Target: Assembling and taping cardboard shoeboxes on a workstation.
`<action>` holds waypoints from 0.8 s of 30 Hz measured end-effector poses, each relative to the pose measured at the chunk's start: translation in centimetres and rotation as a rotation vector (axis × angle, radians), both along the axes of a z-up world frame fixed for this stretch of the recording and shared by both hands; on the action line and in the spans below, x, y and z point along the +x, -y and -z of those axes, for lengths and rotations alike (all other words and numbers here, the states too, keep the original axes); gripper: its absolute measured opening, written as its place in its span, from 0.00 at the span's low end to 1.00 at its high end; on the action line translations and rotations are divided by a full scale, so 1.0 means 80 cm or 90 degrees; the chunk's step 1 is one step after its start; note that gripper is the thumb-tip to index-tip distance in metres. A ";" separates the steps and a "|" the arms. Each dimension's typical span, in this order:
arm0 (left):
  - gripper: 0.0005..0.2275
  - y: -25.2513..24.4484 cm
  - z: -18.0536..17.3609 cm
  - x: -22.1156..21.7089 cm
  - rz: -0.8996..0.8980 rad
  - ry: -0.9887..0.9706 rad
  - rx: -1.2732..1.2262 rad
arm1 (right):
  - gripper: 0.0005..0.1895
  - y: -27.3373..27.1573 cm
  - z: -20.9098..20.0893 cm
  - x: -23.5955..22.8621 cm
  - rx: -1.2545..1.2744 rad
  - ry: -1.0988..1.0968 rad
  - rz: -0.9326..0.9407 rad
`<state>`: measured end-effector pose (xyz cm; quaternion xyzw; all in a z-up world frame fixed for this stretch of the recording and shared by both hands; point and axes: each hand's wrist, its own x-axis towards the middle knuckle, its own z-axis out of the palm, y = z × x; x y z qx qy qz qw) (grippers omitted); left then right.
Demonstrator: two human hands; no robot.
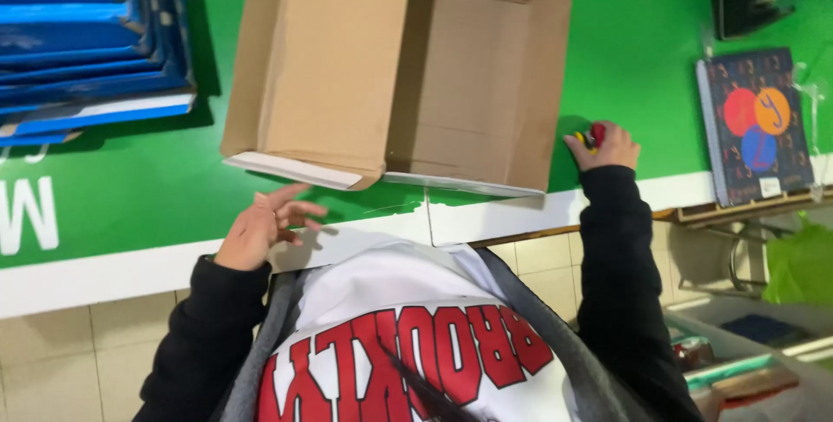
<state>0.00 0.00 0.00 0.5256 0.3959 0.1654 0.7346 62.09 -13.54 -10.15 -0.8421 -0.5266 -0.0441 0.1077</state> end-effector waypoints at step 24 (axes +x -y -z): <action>0.18 -0.014 -0.111 0.050 -0.314 -0.014 0.379 | 0.53 -0.023 -0.155 -0.262 -0.112 -0.655 -0.075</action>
